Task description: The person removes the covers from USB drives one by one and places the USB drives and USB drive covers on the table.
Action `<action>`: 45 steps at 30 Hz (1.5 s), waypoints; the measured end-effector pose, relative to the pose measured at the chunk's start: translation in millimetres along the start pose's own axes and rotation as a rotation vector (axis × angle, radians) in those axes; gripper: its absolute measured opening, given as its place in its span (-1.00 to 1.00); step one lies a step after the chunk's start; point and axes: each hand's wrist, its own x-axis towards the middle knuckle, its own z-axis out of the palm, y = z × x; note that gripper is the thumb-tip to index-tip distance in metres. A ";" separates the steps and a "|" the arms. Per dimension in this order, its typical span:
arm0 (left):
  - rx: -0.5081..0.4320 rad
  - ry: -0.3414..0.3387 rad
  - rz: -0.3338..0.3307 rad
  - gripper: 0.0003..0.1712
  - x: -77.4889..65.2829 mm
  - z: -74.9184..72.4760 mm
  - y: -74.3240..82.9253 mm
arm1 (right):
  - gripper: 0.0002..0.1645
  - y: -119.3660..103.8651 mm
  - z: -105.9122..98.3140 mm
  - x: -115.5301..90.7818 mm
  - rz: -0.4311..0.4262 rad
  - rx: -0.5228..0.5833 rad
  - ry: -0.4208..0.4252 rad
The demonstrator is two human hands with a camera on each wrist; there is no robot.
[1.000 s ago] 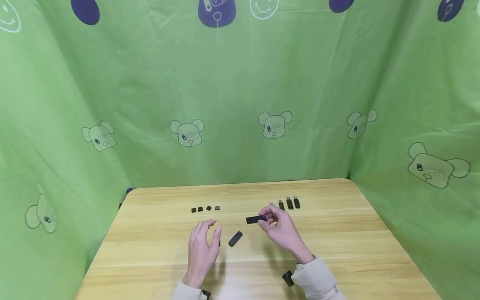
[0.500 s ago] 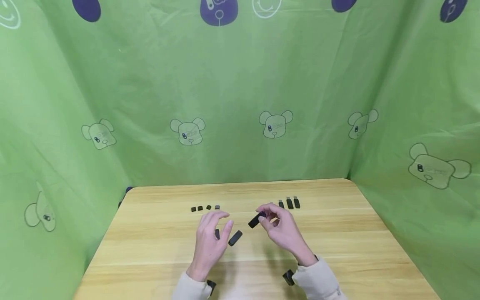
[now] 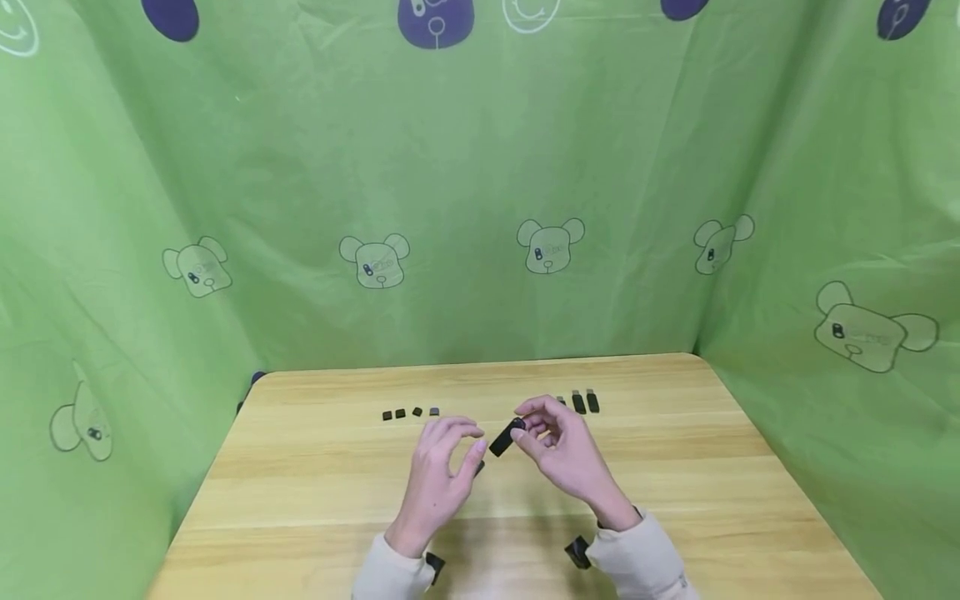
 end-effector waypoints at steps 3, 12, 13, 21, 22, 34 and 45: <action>-0.011 -0.015 -0.006 -0.88 0.1 0.7 0.7 | -0.70 -2.2 -1.1 0.5 0.006 0.005 0.001; -0.052 -0.083 -0.036 -0.82 -0.6 3.0 2.3 | -0.68 -3.0 -2.0 0.9 0.005 0.031 -0.001; -0.061 -0.096 -0.044 -0.81 -0.7 3.0 2.8 | -0.68 -2.8 -1.7 0.7 0.003 0.037 -0.002; -0.123 -0.145 -0.107 -0.88 -2.6 1.3 6.9 | -0.71 -0.8 1.3 -1.5 -0.031 0.052 -0.028; -0.125 -0.142 -0.106 -0.89 -3.1 1.3 6.8 | -0.71 -0.7 1.5 -1.8 -0.034 0.046 -0.031; -0.208 -0.049 -0.092 -0.93 3.6 -4.9 4.5 | -0.77 -6.2 3.7 -7.0 -0.061 -0.041 -0.078; -0.243 -0.033 -0.036 -0.96 25.0 -7.5 15.7 | -0.87 -10.0 4.8 -12.6 -0.096 -0.071 -0.067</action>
